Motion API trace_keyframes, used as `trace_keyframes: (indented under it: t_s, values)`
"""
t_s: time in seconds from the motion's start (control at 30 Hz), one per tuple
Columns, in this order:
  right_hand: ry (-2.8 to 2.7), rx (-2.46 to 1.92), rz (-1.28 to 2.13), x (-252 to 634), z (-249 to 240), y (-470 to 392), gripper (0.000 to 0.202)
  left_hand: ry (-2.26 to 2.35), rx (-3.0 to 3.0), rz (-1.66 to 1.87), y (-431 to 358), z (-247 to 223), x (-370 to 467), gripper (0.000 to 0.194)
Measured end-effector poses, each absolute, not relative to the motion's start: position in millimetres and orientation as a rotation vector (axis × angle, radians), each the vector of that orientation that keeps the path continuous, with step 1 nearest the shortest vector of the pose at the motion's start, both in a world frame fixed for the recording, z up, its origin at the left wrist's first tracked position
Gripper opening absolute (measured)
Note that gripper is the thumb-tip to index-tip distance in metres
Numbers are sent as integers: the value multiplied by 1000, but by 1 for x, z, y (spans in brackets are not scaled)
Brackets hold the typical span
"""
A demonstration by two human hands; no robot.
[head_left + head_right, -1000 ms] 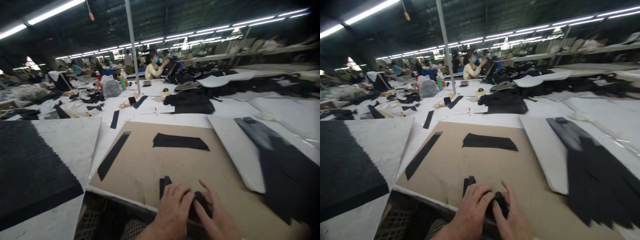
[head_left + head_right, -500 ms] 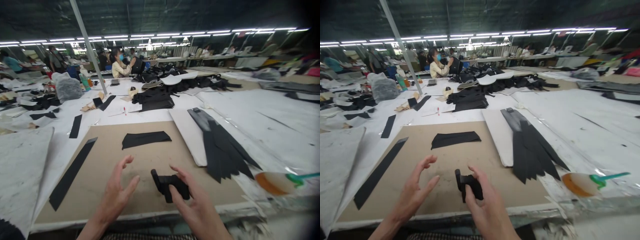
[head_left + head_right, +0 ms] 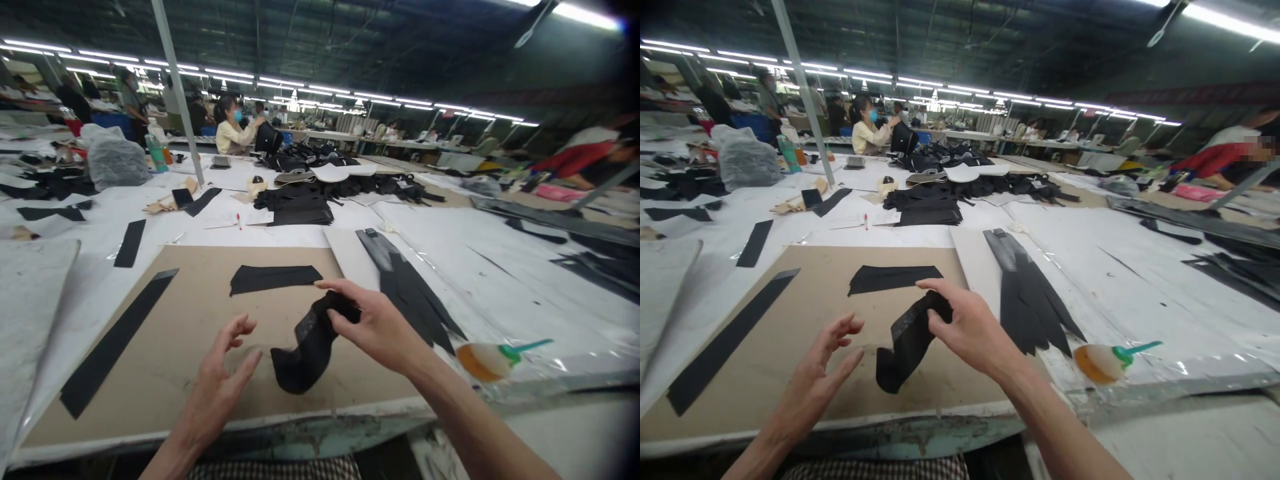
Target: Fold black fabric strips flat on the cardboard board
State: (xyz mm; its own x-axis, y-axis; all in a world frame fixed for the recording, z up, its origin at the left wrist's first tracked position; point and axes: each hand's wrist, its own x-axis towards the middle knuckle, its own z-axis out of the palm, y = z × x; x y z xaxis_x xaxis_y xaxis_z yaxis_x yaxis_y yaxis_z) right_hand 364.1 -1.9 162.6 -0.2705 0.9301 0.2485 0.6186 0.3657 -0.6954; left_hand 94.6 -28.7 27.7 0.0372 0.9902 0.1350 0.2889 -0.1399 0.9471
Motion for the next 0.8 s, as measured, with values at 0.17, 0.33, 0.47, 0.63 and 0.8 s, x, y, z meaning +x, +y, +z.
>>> trace_keyframes:
  t_s: [0.17, 0.33, 0.47, 0.63, 0.8]
  values:
    - [-2093, -1373, 537, 355, 177, 6, 45, 1252, 1436, 1231, -27, 23, 86, 55]
    - [-2090, -1346, 550, 347, 196, 8, 43, 1200, 1347, 1223, -30, 22, 83, 56]
    - [-2044, -1298, 609, 338, 210, 5, 40, 1056, 1301, 1180, -28, 25, 86, 58]
    - [-1966, -1155, 889, 325, 222, 1, 40, 769, 1264, 1199, -7, 40, 95, 61]
    - [-1824, -1024, 1160, 320, 217, 0, 46, 465, 1436, 1008, 12, 69, 106, 95]
